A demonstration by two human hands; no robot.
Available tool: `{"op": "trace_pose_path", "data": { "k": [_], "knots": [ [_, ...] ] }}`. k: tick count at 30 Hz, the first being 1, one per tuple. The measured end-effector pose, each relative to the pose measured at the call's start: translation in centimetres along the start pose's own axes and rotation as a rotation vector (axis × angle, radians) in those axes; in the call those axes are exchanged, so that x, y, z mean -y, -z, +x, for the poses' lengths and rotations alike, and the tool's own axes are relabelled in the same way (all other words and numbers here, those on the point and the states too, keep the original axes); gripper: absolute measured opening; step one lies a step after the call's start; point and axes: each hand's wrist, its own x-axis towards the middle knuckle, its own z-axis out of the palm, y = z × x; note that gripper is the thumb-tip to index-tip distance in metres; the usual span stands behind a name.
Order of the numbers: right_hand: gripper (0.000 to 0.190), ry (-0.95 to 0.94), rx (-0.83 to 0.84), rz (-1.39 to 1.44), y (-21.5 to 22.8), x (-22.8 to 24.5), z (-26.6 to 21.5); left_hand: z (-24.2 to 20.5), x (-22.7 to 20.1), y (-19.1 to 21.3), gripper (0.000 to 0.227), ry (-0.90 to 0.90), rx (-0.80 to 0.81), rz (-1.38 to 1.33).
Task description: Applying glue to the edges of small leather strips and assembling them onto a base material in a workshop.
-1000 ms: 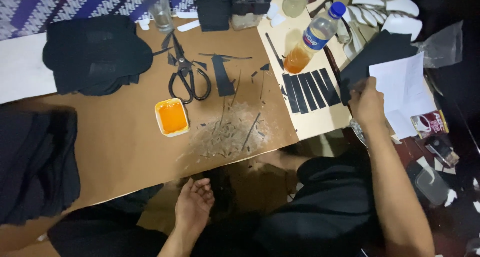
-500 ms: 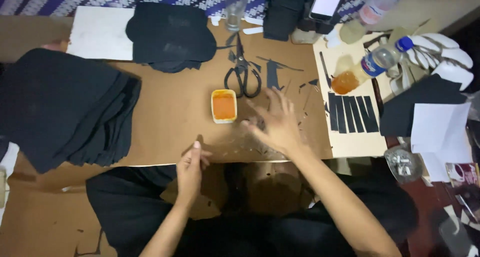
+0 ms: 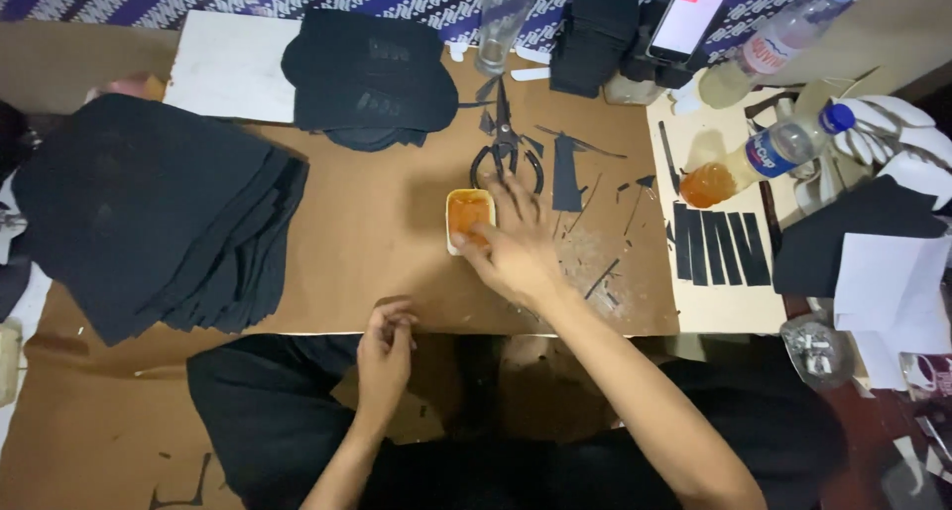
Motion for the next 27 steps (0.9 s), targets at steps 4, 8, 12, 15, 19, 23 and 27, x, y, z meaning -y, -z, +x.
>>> {"op": "trace_pose_path", "data": {
  "k": [4, 8, 12, 15, 19, 23, 27],
  "knots": [
    [0.038, -0.051, 0.176, 0.063, 2.9, 0.4, -1.4, -0.7, 0.6, -0.5, 0.021, -0.091, -0.070, -0.145],
    [0.037, -0.059, 0.153, 0.123, 3.5, 0.0, -2.5, -1.9, -3.3, -1.1, 0.023, -0.186, -0.188, -0.225],
    [0.047, -0.055, 0.190, 0.178, 4.4, -0.5, -2.8, -2.8, -3.8, -2.7, 0.023, -0.343, -0.214, -0.233],
    [0.041, -0.202, 0.013, 0.148, 5.4, -2.8, -3.2, -3.6, -3.0, -4.0, 0.026, -0.345, -0.099, -0.241],
    [0.045, -0.647, 0.085, 0.269, 2.4, -10.0, -1.6, -4.3, -0.6, -5.7, 0.026, -0.321, -0.017, -0.117],
    [0.073, -0.489, 0.059, -0.013, -2.7, -15.9, -2.2, -3.9, 2.9, -7.5, 0.022, -0.192, -0.011, 0.000],
    [0.052, -0.590, -0.008, 0.217, -3.4, -14.7, -1.5, -4.3, -0.4, -7.9, 0.025, 0.197, 0.011, 0.147]
  ]
}}
